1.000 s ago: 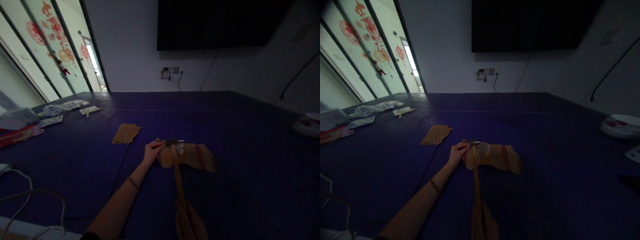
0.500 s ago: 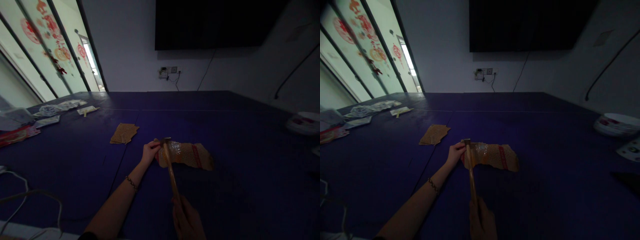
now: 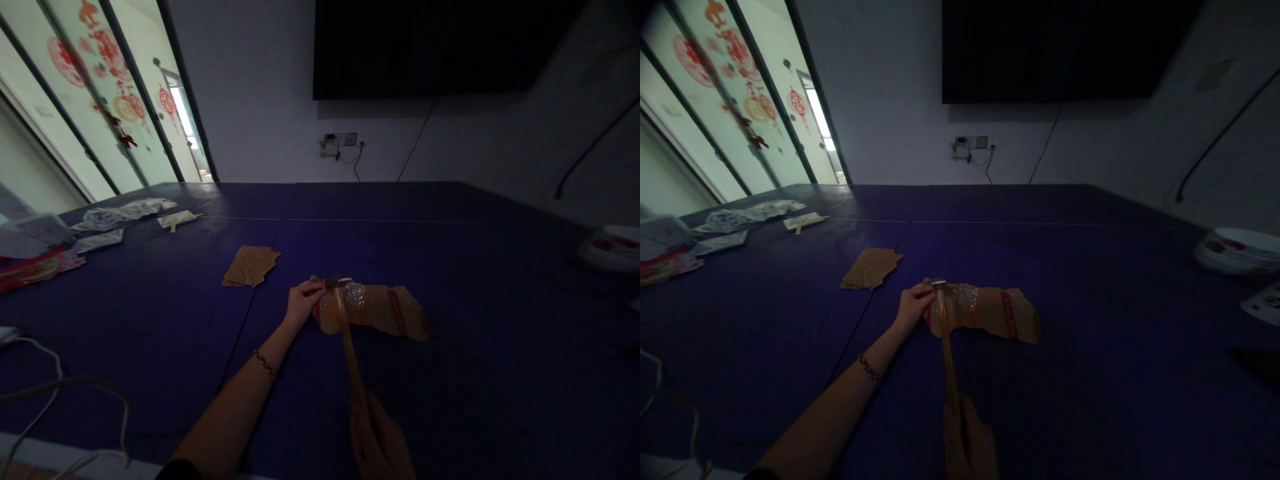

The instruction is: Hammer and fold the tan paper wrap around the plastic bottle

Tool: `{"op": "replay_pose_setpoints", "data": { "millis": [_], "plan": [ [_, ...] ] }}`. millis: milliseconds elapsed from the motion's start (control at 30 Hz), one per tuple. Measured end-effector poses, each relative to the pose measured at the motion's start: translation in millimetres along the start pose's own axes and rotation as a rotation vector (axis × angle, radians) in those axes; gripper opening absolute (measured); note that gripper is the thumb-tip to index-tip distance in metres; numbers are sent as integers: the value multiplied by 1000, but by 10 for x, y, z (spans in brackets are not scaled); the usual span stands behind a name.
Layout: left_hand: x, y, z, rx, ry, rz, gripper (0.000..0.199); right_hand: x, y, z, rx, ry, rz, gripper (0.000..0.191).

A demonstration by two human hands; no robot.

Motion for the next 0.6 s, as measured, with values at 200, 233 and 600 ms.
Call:
{"op": "replay_pose_setpoints", "data": {
  "millis": [200,233,600],
  "plan": [
    [9,-9,51,3,-27,-15,15,-10,4,-35,12,9,-8,50],
    [10,-12,56,3,-24,-19,15,-17,-7,-42,8,3,-17,50],
    [-6,10,-11,-5,-13,14,15,-37,-96,-57,6,-80,-66,39]
  ]
}}
Point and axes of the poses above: each hand's wrist, its own x-axis towards the middle knuckle, its own y-axis out of the palm, z = x × y, the point moved 7 cm from there along x, towards the middle knuckle, and after that the axes turned 6 degrees about -x, right-handed, at the moved point
